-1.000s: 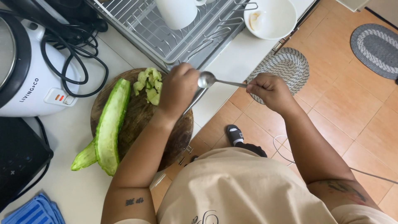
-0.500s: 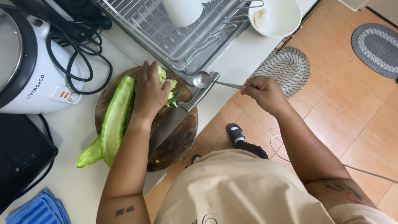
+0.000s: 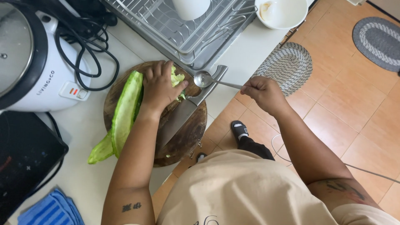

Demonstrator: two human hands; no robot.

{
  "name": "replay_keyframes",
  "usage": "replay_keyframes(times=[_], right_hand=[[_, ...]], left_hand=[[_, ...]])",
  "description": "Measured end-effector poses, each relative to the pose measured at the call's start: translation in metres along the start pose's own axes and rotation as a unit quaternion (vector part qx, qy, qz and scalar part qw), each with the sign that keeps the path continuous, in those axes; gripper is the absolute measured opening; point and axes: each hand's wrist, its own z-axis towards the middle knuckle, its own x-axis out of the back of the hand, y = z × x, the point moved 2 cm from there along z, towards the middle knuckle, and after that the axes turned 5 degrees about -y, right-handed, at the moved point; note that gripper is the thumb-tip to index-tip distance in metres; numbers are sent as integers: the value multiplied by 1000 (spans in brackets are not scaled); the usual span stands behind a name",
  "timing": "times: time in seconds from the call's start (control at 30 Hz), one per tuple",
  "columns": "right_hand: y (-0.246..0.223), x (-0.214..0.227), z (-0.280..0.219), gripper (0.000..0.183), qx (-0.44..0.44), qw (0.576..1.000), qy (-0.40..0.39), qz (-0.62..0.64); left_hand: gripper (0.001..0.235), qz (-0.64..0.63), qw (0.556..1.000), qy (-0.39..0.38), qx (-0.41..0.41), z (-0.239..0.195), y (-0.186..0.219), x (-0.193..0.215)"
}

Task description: The person cuts a bitter melon in half lengthwise on a wooden cutting board using a knife. They then use a spoon to scoop out the seeds and inner pith from each half, discarding the waste into the sink. Finally, they slice one of the cleaned halves into smaller pieces.

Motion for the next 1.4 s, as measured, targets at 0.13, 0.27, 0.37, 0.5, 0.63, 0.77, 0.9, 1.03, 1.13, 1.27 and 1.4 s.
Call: replay_keyframes(times=[0.13,0.27,0.37,0.5,0.63,0.77,0.9,1.03,1.13,1.27,1.4], right_hand=[[6,13,-8,12,40,998,40,27],[19,38,-4,12,-4,999,37,9],[37,62,7,11,12,999,32,20],[55,92,33,10,93,996,11,8],[41,100,60,11,121,990,-64,-33],[31,97,81,12,130,983,-130,-5],[12,80,86,14,50,984,-171,27],[-13,58,75,15,19,985,-172,16],[-21,39,66,17,-35,986,-162,20],[-32,13,57,25,-62,977,-172,109],[-54,-13,44,22,22,989,-145,2]], left_hand=[[85,34,999,1,-25,-1,21,11],[104,3,999,-44,24,-9,32,26],[94,37,999,1,1,0,16,10],[46,109,986,125,13,7,20,-5],[25,144,966,211,29,8,28,-14],[16,183,953,242,24,11,34,-16],[17,180,949,259,20,16,28,-16],[20,142,964,221,30,16,36,-5],[20,106,968,228,11,15,39,-3],[21,40,970,239,-8,20,25,-6],[19,-65,966,252,10,23,12,-8]])
